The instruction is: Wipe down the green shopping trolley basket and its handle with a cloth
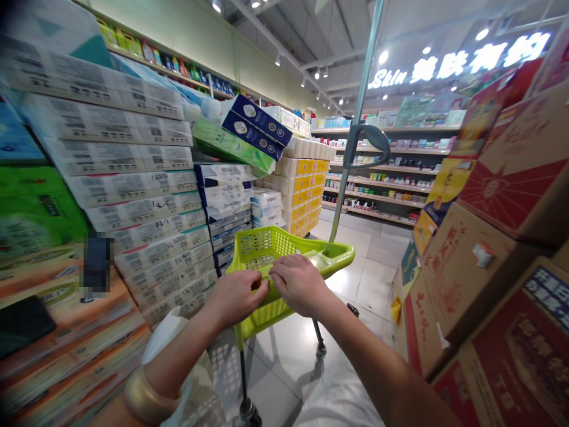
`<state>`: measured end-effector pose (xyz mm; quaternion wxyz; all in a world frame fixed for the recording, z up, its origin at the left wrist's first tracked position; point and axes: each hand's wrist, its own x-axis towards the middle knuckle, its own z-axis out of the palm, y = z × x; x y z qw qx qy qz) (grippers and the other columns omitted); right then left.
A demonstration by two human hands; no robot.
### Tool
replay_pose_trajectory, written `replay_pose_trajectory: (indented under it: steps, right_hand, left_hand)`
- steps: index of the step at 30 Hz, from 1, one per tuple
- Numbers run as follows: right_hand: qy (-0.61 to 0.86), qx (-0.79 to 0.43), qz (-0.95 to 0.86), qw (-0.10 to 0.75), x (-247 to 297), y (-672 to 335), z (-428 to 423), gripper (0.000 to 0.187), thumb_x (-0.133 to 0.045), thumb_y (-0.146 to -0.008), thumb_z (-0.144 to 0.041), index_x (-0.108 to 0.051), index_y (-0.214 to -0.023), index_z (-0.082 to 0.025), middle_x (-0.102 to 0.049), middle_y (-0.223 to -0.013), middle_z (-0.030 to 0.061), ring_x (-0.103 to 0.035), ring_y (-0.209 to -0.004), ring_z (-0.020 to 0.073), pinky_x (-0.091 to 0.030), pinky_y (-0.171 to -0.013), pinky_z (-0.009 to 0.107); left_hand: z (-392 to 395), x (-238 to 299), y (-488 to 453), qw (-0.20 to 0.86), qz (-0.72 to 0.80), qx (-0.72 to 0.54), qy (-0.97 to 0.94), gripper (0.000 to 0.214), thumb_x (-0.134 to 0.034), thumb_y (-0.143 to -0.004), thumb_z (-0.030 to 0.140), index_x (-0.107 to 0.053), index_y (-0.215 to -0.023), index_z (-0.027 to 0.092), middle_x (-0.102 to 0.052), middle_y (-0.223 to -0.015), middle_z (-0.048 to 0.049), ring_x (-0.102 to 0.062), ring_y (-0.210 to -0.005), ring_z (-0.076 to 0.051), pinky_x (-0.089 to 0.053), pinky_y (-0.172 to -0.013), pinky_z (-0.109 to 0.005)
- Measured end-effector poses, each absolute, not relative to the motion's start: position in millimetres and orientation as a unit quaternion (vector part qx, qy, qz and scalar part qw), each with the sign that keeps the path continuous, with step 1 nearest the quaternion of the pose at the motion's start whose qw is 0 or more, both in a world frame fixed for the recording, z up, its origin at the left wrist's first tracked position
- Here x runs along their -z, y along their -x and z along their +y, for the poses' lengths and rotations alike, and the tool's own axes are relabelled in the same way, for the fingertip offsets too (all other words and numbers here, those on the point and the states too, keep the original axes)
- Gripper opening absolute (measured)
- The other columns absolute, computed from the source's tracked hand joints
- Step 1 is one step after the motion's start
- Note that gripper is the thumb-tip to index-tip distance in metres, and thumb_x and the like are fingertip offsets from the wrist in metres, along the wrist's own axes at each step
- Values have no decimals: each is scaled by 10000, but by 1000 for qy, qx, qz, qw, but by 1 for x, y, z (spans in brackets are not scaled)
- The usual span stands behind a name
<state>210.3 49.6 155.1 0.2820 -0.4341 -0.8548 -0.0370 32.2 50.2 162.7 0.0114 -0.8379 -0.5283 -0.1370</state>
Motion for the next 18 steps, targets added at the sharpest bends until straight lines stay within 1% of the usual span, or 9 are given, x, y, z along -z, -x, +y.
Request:
replay_pose_trajectory:
  steps: [3, 6, 8, 10, 13, 15, 18]
  right_hand:
    - [455, 62, -818, 347, -143, -226, 50, 259, -430, -948, -249, -665, -1055, -250, -667, -1106, 33, -580, -1031, 175, -404, -951, 334]
    - [516, 111, -743, 411, -131, -236, 51, 271, -418, -944, -246, -662, -1061, -228, -672, -1074, 53, -578, -1032, 204, -409, -956, 375]
    - [525, 141, -713, 442, -122, -228, 45, 276, -410, -941, -238, -656, -1066, -212, -664, -1078, 67, -569, -1050, 213, -393, -989, 399]
    - [499, 155, -722, 454, -114, -209, 34, 277, -416, -933, -220, -639, -1097, -212, -654, -1106, 64, -555, -1088, 211, -359, -1037, 413]
    - [441, 168, -761, 445, -103, -187, 21, 306, -457, -906, -199, -600, -1175, -218, -637, -1166, 59, -509, -1186, 216, -309, -1090, 424]
    - [418, 185, -770, 445, -97, -190, 21, 333, -476, -890, -190, -585, -1203, -227, -630, -1190, 56, -499, -1209, 215, -309, -1092, 421]
    - [423, 209, -734, 488, -90, -217, 34, 327, -462, -885, -174, -596, -1179, -228, -635, -1165, 57, -535, -1161, 207, -345, -1063, 427]
  left_hand:
    - [49, -163, -31, 14, -517, 134, 845, 390, -336, -900, 431, -617, -743, 212, -699, -797, -54, -641, -749, -205, -403, -617, -289]
    - [48, -164, -33, 17, -510, 136, 849, 385, -347, -901, 433, -616, -736, 212, -696, -795, -54, -638, -747, -208, -389, -608, -289]
    - [47, -164, -34, 15, -508, 139, 850, 381, -355, -901, 431, -618, -732, 213, -695, -787, -52, -637, -743, -206, -383, -606, -287]
    - [47, -163, -33, 11, -503, 144, 852, 368, -361, -902, 418, -625, -744, 215, -695, -795, -48, -634, -750, -202, -382, -610, -285]
    - [46, -162, -30, 5, -485, 154, 861, 338, -364, -902, 378, -639, -778, 225, -696, -822, -33, -628, -774, -188, -387, -633, -277]
    - [46, -162, -27, 5, -477, 154, 865, 340, -361, -903, 373, -640, -774, 227, -689, -811, -27, -618, -758, -179, -382, -635, -271]
    - [45, -162, -25, 13, -474, 149, 868, 349, -366, -901, 379, -624, -729, 219, -672, -771, -28, -602, -714, -171, -357, -607, -268]
